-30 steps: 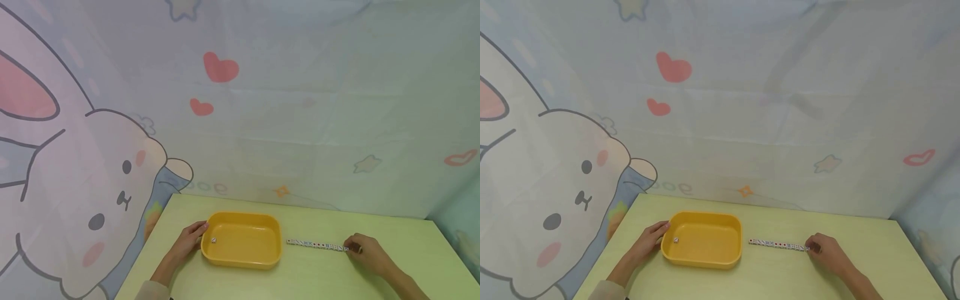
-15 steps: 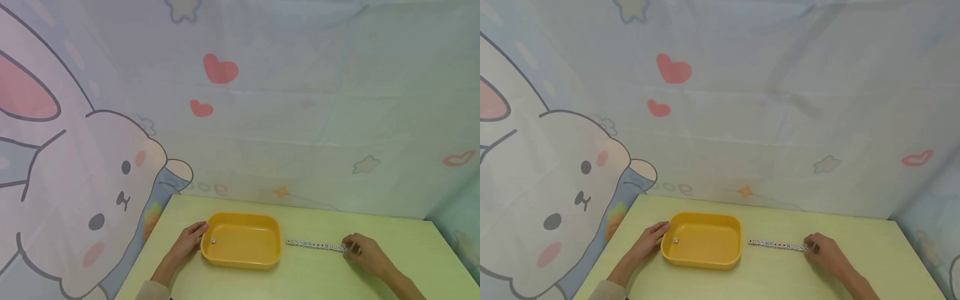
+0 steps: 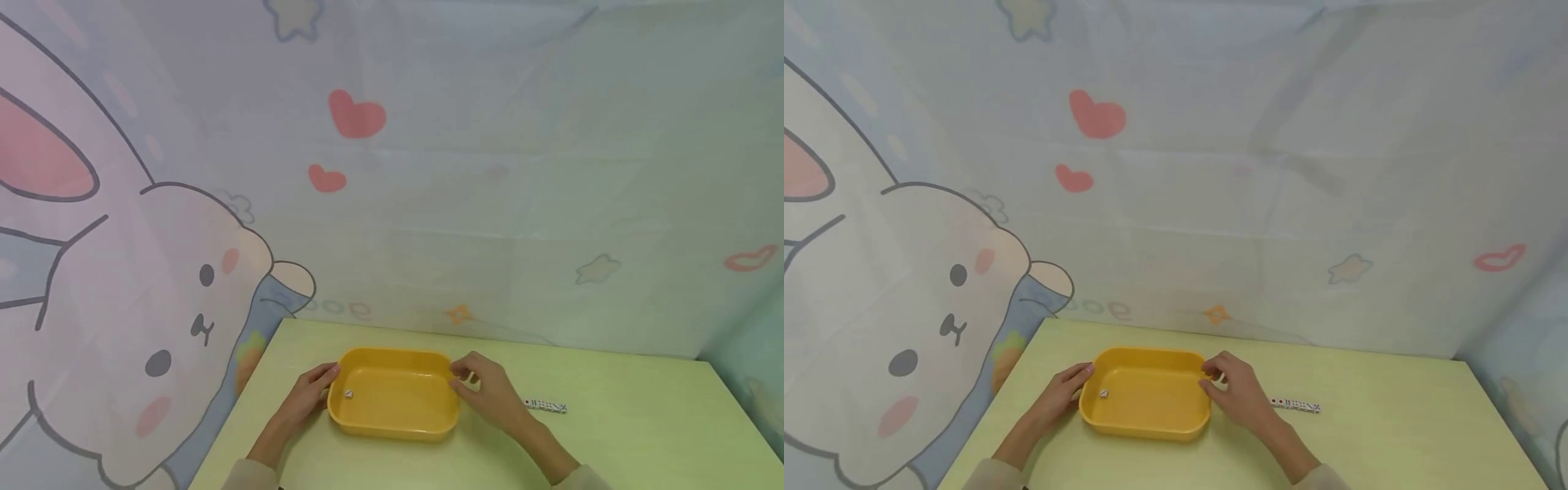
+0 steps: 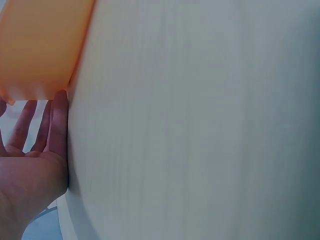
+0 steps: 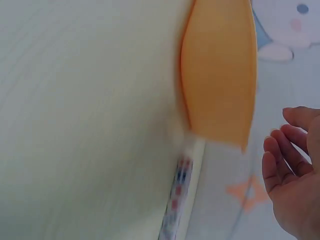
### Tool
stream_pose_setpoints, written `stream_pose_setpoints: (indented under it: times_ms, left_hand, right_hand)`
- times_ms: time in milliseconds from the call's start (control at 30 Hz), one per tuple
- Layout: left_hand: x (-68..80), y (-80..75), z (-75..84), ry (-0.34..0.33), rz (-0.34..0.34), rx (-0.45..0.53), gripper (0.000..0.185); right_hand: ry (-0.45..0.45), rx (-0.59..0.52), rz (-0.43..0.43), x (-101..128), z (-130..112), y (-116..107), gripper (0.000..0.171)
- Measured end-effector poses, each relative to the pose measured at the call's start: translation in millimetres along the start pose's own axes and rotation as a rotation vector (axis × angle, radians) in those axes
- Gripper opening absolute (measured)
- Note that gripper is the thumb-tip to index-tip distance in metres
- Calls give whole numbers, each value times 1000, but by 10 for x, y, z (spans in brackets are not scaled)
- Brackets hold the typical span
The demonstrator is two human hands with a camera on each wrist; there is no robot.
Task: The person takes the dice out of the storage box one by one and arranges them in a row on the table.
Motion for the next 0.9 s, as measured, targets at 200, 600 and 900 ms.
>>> stream_pose_setpoints:
  times_ms: [200,600,900]
  left_hand:
    - [0,-1,4,4,21,4,59]
    - [1,-22,6,21,-29,-10,60]
    - [-5,-7,-9,28,-40,5,58]
  right_hand:
    - [-36,-85,-145,-285,-304,602,18]
    - [68,-77,-405,-742,-511,1501,29]
    - [2,153,-410,-817,-618,1773,9]
Point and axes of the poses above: each hand's wrist, its own x-axis away from the middle knuckle, its own y-axis out of the palm, z = x × y, the point moved 1 cm from there along -x, towards the middle knuckle, and after that the axes turned 4 degrees about x, right-handed, at the moved point
